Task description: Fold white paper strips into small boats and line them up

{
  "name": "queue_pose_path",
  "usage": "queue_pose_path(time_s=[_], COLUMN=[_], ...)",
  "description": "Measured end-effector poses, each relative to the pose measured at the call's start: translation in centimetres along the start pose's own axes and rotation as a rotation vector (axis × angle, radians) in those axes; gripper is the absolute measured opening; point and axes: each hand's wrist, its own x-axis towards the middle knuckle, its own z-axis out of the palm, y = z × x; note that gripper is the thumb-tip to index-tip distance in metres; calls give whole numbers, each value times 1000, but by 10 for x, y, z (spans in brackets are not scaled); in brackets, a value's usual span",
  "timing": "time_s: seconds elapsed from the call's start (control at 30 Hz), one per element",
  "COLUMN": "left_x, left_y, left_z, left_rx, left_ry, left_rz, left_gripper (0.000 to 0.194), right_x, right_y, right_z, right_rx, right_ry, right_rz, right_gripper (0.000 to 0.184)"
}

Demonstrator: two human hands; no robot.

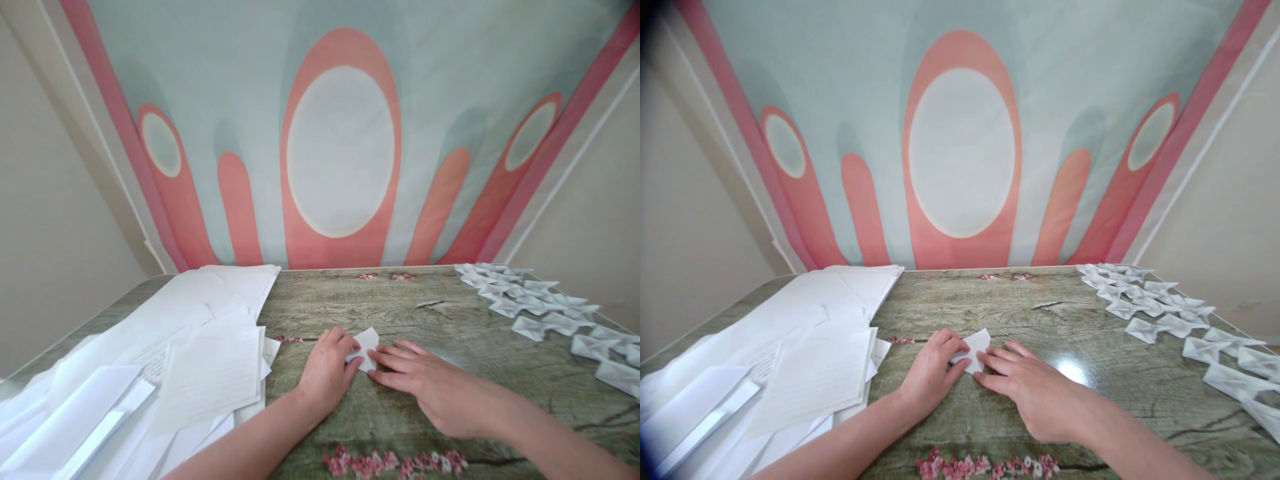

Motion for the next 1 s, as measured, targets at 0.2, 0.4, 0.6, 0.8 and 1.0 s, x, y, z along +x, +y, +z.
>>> queue_pose_path(time_s=[0.2, 0.4, 0.6, 0.8, 1.0], left_x=[1, 2, 2, 3, 4], left_y=[-1, -3, -5, -4, -3], left_z=[0, 1, 2, 1, 0], left_rx=[-19, -16, -15, -25, -6], left_ry=[6, -4, -4, -15, -16], left_rz=[2, 6, 18, 4, 3], left_gripper=[14, 15, 16, 15, 16], right_x=[1, 1, 2, 2, 4], right_y=[-2, -4, -4, -4, -5], right_z=[-1, -1, -1, 3, 7], right_rx=[-9, -12, -12, -28, -32], right_ry=[-3, 9, 20, 33, 49], right_rz=[6, 19, 10, 17, 26], right_gripper=[82, 83, 83, 81, 79])
